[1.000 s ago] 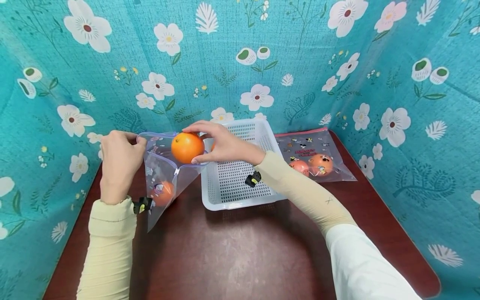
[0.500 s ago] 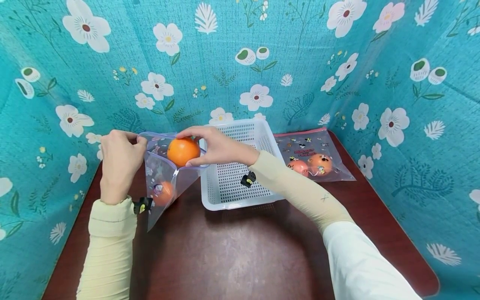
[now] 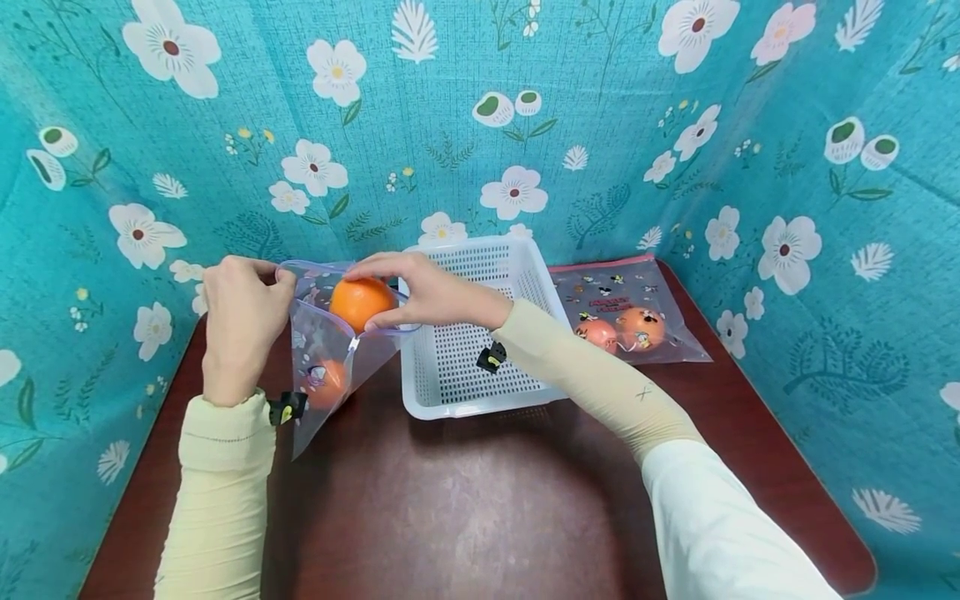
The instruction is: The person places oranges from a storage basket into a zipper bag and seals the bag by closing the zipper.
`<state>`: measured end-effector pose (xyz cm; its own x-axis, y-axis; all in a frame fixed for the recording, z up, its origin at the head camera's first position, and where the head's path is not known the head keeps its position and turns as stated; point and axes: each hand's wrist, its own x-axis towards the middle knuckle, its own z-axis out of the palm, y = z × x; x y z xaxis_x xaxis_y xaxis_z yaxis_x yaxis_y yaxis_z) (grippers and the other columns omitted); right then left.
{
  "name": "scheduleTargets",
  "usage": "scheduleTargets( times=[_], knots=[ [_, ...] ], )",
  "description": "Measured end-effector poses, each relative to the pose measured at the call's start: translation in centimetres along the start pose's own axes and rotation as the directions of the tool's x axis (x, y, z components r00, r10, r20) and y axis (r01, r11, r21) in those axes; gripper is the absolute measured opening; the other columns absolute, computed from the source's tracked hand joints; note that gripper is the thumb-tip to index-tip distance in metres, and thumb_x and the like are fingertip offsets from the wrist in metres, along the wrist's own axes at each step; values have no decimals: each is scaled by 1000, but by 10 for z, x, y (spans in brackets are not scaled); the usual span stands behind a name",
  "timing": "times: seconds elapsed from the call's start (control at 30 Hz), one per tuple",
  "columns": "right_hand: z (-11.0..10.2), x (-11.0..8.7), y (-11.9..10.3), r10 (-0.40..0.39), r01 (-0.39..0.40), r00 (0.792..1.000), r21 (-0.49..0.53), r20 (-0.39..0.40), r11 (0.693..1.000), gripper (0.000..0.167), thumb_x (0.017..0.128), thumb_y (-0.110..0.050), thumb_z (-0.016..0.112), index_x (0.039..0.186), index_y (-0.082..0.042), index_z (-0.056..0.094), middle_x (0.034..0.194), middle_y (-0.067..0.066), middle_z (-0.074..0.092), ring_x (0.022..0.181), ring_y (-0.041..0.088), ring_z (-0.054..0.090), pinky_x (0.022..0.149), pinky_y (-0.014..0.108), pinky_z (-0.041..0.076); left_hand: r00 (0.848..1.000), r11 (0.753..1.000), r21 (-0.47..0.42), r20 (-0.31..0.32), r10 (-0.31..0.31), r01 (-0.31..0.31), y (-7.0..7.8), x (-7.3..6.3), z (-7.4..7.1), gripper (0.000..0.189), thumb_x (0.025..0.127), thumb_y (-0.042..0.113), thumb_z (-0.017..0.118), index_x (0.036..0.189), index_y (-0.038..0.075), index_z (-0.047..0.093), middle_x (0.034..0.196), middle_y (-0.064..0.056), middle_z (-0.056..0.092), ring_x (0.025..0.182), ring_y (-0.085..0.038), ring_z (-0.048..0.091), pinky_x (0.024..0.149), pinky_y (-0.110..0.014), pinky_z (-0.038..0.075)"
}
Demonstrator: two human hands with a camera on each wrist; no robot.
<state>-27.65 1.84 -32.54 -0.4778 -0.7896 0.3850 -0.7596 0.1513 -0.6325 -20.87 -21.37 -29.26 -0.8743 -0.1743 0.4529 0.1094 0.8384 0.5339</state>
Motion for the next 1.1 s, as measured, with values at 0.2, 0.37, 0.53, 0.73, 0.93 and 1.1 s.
scheduleTargets(
  times=[0.2, 0.37, 0.53, 0.73, 0.93, 1.1],
  knots=[
    [-2, 1, 0, -28, 28, 1000, 9, -12, 1000, 49, 91, -19, 78, 135, -3, 64, 137, 12, 63, 127, 17, 58, 104, 22, 46, 1000, 1000, -13, -14, 10, -11, 2, 0, 3, 31, 95, 13, 58, 84, -8, 77, 60, -20, 62, 50, -29, 52, 41, -27, 38],
    [-7, 1, 0, -57, 58, 997, 9, -48, 998, 39, 93, -12, 75, 130, 1, 66, 130, 14, 67, 119, 17, 62, 98, 25, 47, 999, 999, -12, -26, 39, -40, 3, 1, 4, 32, 94, 9, 57, 71, -6, 73, 53, -17, 57, 45, -25, 47, 39, -29, 33],
    [-17, -2, 3, -27, 25, 995, -21, -97, 999, 33, 94, -11, 73, 125, 0, 69, 125, 13, 69, 115, 16, 62, 96, 27, 48, 998, 999, -17, -35, 48, -49, 3, -1, 5, 33, 93, 8, 55, 66, -5, 69, 50, -15, 52, 43, -26, 45, 37, -31, 31],
    [-28, -3, 23, 94, -101, 988, -49, -126, 994, 30, 96, -9, 69, 126, -2, 69, 127, 12, 68, 117, 20, 61, 100, 33, 50, 998, 999, -13, -45, 39, -40, 1, 1, 3, 35, 94, 9, 54, 65, -4, 69, 49, -14, 52, 41, -24, 44, 37, -30, 31],
    [-31, -9, 53, 264, -267, 964, -99, -42, 959, 38, 98, -9, 64, 135, 1, 62, 136, 14, 63, 123, 29, 58, 106, 38, 48, 996, 999, -22, -86, 39, -41, -3, 3, 1, 35, 94, 10, 53, 66, -3, 69, 49, -12, 50, 39, -22, 42, 36, -28, 31],
    [-24, -19, 79, 417, -391, 900, -190, 125, 901, 52, 99, -9, 63, 147, 4, 48, 150, 17, 51, 138, 32, 48, 116, 40, 38, 994, 999, -26, -101, 42, -45, -3, 2, 0, 32, 95, 11, 54, 74, -4, 74, 54, -16, 57, 41, -22, 45, 38, -27, 33]
  ],
)
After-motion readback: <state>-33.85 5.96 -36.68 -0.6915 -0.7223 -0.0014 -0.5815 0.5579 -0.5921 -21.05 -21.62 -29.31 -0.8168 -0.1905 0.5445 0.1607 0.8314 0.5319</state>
